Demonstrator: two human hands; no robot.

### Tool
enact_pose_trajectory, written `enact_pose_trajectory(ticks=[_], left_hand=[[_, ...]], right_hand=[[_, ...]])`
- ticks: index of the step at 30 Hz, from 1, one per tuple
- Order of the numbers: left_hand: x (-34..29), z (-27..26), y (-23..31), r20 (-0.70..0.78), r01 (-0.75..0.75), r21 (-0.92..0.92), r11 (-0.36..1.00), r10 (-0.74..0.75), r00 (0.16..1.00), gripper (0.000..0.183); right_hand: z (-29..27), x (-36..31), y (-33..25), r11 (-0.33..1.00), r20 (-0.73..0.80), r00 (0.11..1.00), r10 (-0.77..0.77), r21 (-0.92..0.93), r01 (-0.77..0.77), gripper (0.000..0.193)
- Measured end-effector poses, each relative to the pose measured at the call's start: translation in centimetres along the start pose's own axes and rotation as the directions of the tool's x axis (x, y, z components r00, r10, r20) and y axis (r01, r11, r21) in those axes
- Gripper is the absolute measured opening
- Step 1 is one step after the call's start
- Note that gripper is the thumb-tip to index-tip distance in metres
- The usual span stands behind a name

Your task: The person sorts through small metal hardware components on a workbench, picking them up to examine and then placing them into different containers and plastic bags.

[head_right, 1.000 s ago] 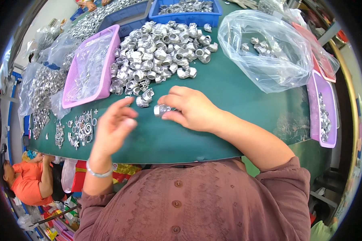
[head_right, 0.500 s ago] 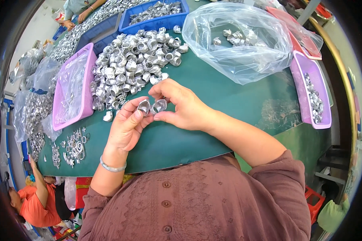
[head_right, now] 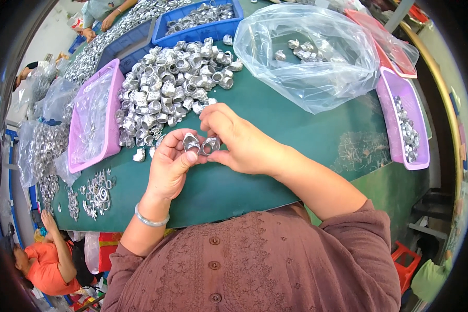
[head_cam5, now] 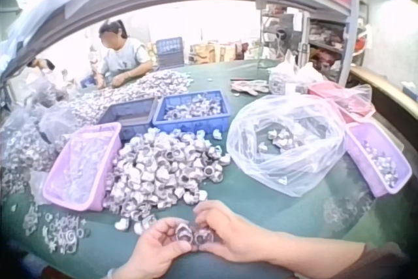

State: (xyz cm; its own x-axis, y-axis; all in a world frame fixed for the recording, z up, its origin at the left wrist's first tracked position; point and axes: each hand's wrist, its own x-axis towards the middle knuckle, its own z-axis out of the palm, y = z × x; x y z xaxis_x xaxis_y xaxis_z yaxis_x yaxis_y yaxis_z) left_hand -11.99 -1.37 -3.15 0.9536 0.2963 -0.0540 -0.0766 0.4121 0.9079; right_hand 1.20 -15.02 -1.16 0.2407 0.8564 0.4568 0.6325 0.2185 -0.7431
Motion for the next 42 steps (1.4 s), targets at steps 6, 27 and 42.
enact_pose_trajectory(ticks=[6, 27, 42], left_hand=[[-0.2, 0.8, 0.4, 0.019, 0.025, -0.058, 0.998, -0.024, 1.000, 0.033], [0.0, 0.2, -0.2, -0.003, 0.032, -0.028, 0.999, -0.032, 0.999, 0.044], [-0.2, -0.3, -0.5, 0.031, 0.000, -0.018, 1.000, 0.001, 1.000, 0.044]], right_hand=[[-0.1, -0.7, 0.9, 0.930, -0.019, 0.992, 0.127, 0.350, -0.113, 0.036], [0.4, -0.8, 1.2, 0.867, -0.010, 0.969, 0.246, 0.449, -0.216, 0.046], [0.3, -0.8, 0.9, 0.904, -0.023, 0.976, 0.217, 0.382, -0.192, 0.041]])
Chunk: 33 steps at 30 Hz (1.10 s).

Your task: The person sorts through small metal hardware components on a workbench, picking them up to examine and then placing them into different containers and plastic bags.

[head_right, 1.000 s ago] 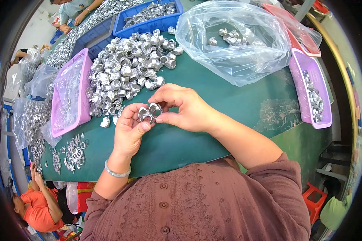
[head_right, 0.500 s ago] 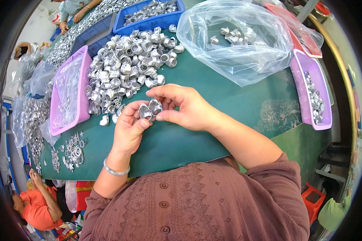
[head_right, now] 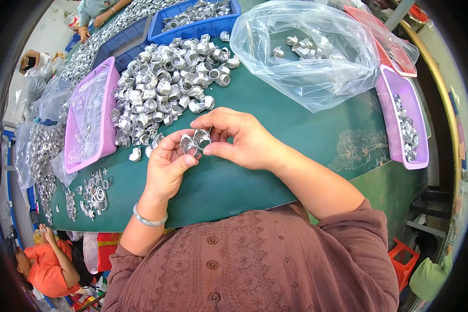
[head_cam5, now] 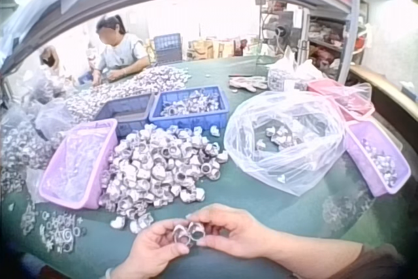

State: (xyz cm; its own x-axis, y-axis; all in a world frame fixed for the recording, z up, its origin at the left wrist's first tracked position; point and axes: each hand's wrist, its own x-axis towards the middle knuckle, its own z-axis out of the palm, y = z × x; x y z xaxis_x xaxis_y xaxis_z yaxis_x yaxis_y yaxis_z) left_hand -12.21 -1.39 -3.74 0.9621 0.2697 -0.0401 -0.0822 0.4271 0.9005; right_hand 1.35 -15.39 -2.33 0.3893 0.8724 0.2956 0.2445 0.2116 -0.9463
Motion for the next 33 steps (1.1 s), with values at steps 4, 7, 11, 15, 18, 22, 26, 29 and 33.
enact_pose_trajectory(ticks=[4, 7, 11, 15, 18, 22, 26, 29, 33], left_hand=[[0.0, 0.3, 0.5, -0.011, 0.053, -0.025, 0.998, -0.053, 0.999, 0.046], [0.0, 0.1, 0.6, -0.013, 0.084, -0.033, 0.996, -0.085, 0.996, 0.046], [-0.1, 0.1, -0.1, -0.007, -0.006, -0.008, 1.000, 0.006, 1.000, 0.043], [-0.1, 0.6, -0.2, -0.006, -0.104, 0.064, 0.992, 0.105, 0.994, 0.042], [-0.1, 0.6, -0.4, 0.010, -0.111, 0.126, 0.986, 0.110, 0.994, 0.043], [-0.2, 0.7, -0.7, 0.021, -0.134, 0.178, 0.975, 0.132, 0.991, 0.041], [-0.2, 0.9, -0.5, 0.025, -0.125, 0.209, 0.970, 0.123, 0.992, 0.041], [-0.2, 0.9, -0.5, 0.016, -0.114, 0.235, 0.965, 0.114, 0.993, 0.041], [-0.4, 1.0, -0.8, 0.013, -0.117, 0.263, 0.958, 0.118, 0.993, 0.041]], right_hand=[[-0.1, 0.0, 0.7, 0.980, 0.011, 0.995, 0.094, 0.174, -0.095, 0.039], [-0.1, 0.0, 0.6, 0.957, 0.048, 0.988, 0.146, 0.246, -0.154, 0.040], [0.0, 0.3, -0.2, 0.832, 0.115, 0.950, 0.289, 0.462, -0.309, 0.041], [0.1, 0.4, -0.6, 0.725, 0.170, 0.898, 0.407, 0.537, -0.431, 0.033], [0.5, 0.4, -0.5, 0.744, 0.146, 0.881, 0.450, 0.484, -0.460, 0.025], [0.5, 0.6, -0.5, 0.758, 0.104, 0.857, 0.505, 0.422, -0.497, 0.019], [0.5, 0.5, -0.4, 0.747, 0.099, 0.840, 0.534, 0.410, -0.523, 0.017], [0.5, 0.6, -0.5, 0.733, 0.100, 0.824, 0.557, 0.407, -0.545, 0.016], [0.6, 0.5, -0.5, 0.712, 0.095, 0.805, 0.585, 0.414, -0.567, 0.014]])
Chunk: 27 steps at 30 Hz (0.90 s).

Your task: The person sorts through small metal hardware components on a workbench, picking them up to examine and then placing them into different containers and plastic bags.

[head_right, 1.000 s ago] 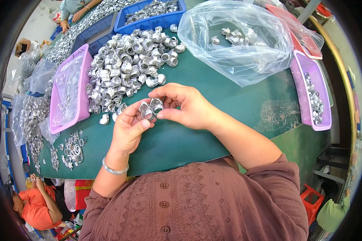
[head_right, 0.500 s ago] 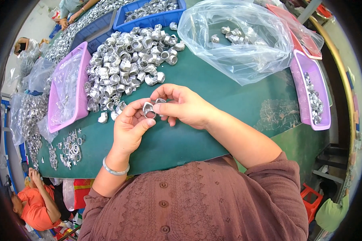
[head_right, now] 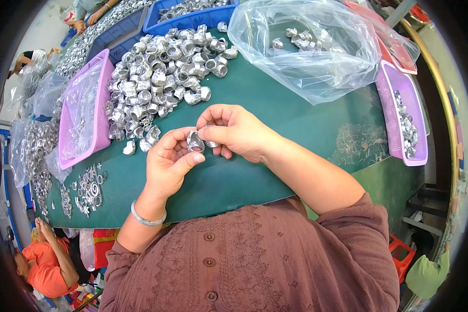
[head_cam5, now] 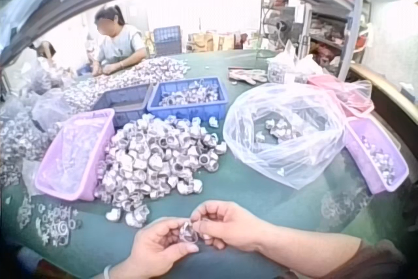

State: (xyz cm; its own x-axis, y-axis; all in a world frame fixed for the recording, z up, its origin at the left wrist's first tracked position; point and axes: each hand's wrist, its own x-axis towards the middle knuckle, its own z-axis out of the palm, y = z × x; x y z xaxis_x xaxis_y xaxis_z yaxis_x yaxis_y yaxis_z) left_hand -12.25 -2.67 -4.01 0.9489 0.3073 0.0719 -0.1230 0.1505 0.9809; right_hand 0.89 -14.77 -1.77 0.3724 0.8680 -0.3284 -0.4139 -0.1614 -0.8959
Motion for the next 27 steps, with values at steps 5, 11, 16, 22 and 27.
enact_pose_trajectory(ticks=[5, 11, 16, 22, 27], left_hand=[[-0.2, 0.0, 0.0, 0.001, -0.021, 0.084, 0.996, 0.021, 1.000, 0.040], [0.2, -0.2, -0.2, 0.024, -0.045, 0.128, 0.991, 0.042, 0.999, 0.040], [0.1, -0.3, -0.1, 0.030, 0.053, -0.087, 0.995, -0.051, 0.998, 0.041], [0.5, -1.4, 0.0, 0.037, 0.078, -0.235, 0.969, -0.071, 0.997, 0.042], [0.8, -1.6, 0.1, 0.058, 0.026, -0.233, 0.972, -0.013, 0.998, 0.040]], right_hand=[[0.2, -0.1, 0.1, 1.000, -0.016, 1.000, 0.017, 0.007, -0.017, 0.013], [0.0, 0.3, 0.1, 1.000, -0.027, 1.000, 0.014, 0.002, -0.014, 0.011], [-0.3, 0.1, 0.1, 1.000, 0.004, 1.000, 0.024, -0.007, -0.024, 0.010], [-0.3, -0.1, -0.2, 0.997, 0.070, 0.996, -0.050, 0.058, 0.046, 0.012], [-0.1, -0.4, 0.1, 0.992, 0.088, 0.988, -0.127, 0.002, 0.127, 0.014]])
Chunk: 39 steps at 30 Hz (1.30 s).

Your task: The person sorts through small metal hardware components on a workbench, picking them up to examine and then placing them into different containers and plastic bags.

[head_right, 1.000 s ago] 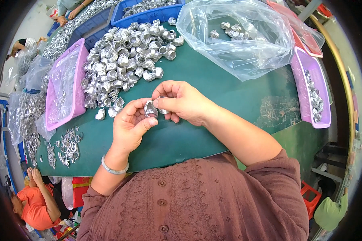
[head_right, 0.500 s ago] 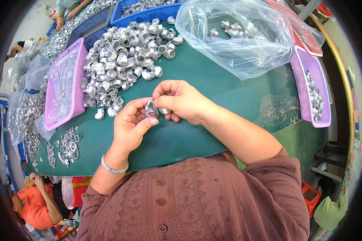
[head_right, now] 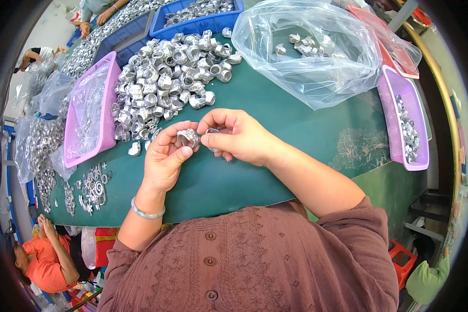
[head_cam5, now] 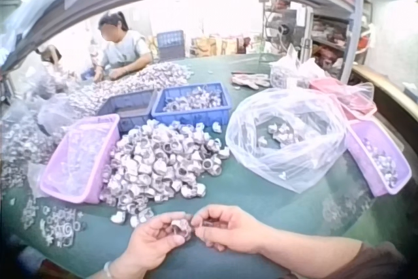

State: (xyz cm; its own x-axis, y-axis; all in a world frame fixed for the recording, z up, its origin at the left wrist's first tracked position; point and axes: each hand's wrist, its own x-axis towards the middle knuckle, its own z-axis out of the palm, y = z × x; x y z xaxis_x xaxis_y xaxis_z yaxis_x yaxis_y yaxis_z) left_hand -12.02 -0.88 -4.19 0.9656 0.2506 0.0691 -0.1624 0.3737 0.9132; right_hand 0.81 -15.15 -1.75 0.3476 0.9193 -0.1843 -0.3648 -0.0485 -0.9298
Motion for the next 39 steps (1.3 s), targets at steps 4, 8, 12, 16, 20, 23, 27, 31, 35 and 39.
enact_pose_trajectory(ticks=[4, 8, 12, 16, 20, 23, 27, 31, 35, 39], left_hand=[[0.02, 0.17, 0.04, 0.017, -0.027, 0.012, 1.000, 0.027, 0.999, 0.039], [0.05, 0.11, 0.12, 0.016, -0.025, 0.018, 1.000, 0.025, 1.000, 0.039], [0.03, -0.13, -0.03, -0.015, -0.003, -0.010, 1.000, 0.003, 1.000, 0.039], [-0.39, 0.28, 0.10, -0.113, 0.067, -0.038, 0.997, -0.071, 0.991, 0.039], [0.02, 0.08, 0.26, -0.165, 0.107, -0.049, 0.993, -0.114, 0.980, 0.035], [-0.03, 0.17, 0.14, -0.171, 0.089, -0.022, 0.996, -0.091, 0.981, 0.033], [0.04, 0.29, 0.30, -0.162, 0.068, -0.003, 0.998, -0.067, 0.985, 0.035], [-0.57, 0.60, 0.08, -0.169, 0.072, 0.002, 0.997, -0.070, 0.983, 0.039], [-0.04, 0.33, 0.23, -0.165, 0.074, 0.009, 0.997, -0.072, 0.984, 0.041], [-0.04, 0.17, 0.31, -0.149, 0.093, 0.008, 0.996, -0.091, 0.985, 0.039]], right_hand=[[-0.15, -0.07, 0.18, 0.999, 0.037, 0.999, -0.026, -0.035, 0.027, 0.017], [-0.20, -0.08, 0.09, 0.998, 0.050, 0.998, -0.029, -0.045, 0.032, 0.019], [-0.11, 0.02, 0.09, 0.998, 0.075, 0.995, -0.065, -0.021, 0.067, 0.028], [0.14, -0.42, 0.04, 0.997, 0.114, 0.991, -0.071, 0.044, 0.066, 0.041], [-0.47, 0.05, 0.13, 0.999, 0.135, 0.990, -0.048, -0.013, 0.051, 0.047], [-0.46, 0.10, 0.10, 1.000, 0.122, 0.992, -0.020, 0.005, 0.019, 0.048], [-0.56, 0.27, 0.13, 1.000, 0.115, 0.993, -0.022, 0.015, 0.021, 0.049], [-0.32, -0.28, 0.27, 1.000, 0.105, 0.994, 0.004, 0.004, -0.004, 0.049], [-0.45, 0.18, 0.15, 0.999, 0.118, 0.993, -0.016, 0.041, 0.011, 0.049], [-0.53, 0.19, 0.14, 0.998, 0.148, 0.989, -0.027, 0.066, 0.017, 0.049]])
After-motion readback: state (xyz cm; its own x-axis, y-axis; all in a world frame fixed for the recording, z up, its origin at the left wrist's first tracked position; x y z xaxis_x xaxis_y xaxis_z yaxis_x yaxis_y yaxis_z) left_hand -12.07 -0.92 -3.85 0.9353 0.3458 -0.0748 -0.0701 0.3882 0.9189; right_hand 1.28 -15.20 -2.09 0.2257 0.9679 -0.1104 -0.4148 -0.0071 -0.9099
